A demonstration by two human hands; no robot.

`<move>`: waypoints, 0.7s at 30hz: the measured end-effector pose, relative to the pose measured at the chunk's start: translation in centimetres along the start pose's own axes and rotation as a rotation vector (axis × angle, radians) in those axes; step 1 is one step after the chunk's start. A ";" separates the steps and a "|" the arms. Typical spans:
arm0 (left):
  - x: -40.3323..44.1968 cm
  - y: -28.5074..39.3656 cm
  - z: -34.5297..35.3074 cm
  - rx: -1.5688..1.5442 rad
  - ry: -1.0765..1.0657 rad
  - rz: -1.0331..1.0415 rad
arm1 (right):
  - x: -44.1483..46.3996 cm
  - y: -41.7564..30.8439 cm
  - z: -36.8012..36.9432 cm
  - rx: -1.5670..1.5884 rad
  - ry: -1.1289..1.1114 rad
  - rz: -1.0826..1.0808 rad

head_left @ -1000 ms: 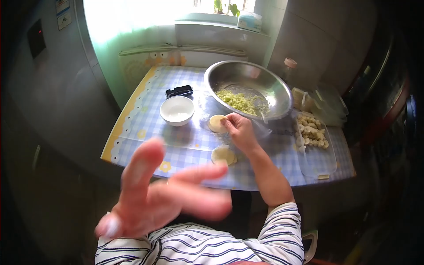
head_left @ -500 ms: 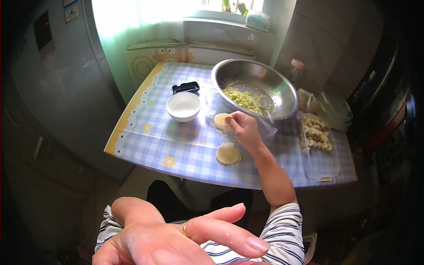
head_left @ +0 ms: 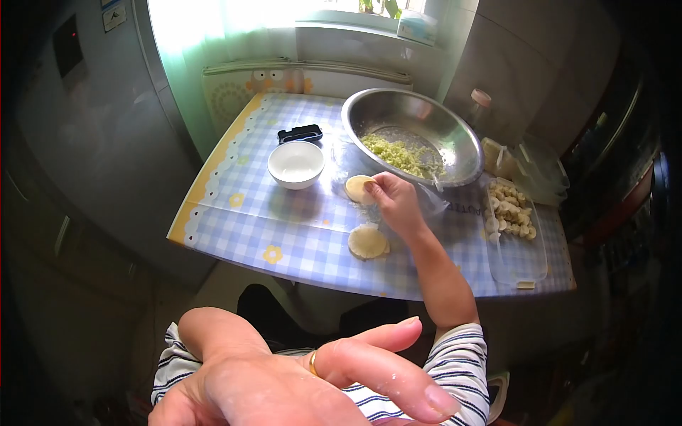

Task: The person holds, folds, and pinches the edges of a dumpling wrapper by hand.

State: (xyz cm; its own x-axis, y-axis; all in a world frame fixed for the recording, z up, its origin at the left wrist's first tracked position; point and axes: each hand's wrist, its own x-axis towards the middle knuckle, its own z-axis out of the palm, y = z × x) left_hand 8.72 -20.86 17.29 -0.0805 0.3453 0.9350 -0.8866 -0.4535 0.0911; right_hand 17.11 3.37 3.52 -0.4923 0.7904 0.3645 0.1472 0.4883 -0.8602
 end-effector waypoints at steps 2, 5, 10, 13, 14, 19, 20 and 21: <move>0.2 0.4 0.2 -0.017 0.031 -0.017 | 0.0 0.0 0.0 0.007 0.007 -0.004; 0.2 -0.5 0.0 -0.051 0.037 0.021 | 0.0 0.2 0.2 0.028 0.026 -0.017; 0.2 -0.7 -0.2 0.138 0.012 -0.003 | 0.0 0.2 0.3 0.038 0.029 -0.020; 0.4 -0.3 0.0 0.086 0.047 -0.067 | 0.0 0.4 0.3 0.048 0.026 -0.021; 0.1 -0.5 -0.1 0.075 0.042 -0.056 | 0.0 0.4 0.2 0.045 0.025 -0.021; -0.5 -1.1 -1.0 0.091 0.000 0.083 | 0.1 0.6 0.2 0.030 0.016 -0.025; -0.6 -1.3 -1.1 0.102 -0.019 0.114 | 0.1 0.5 0.2 0.019 0.015 -0.024; -0.6 -1.5 -1.1 0.120 -0.016 0.142 | 0.1 0.3 0.2 0.009 0.014 -0.023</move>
State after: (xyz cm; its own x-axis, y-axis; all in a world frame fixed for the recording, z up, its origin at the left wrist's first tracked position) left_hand 9.56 -19.50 16.26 -0.1924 0.2580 0.9468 -0.8061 -0.5918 -0.0025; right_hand 16.97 3.50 3.22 -0.4833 0.7843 0.3889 0.1281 0.5028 -0.8549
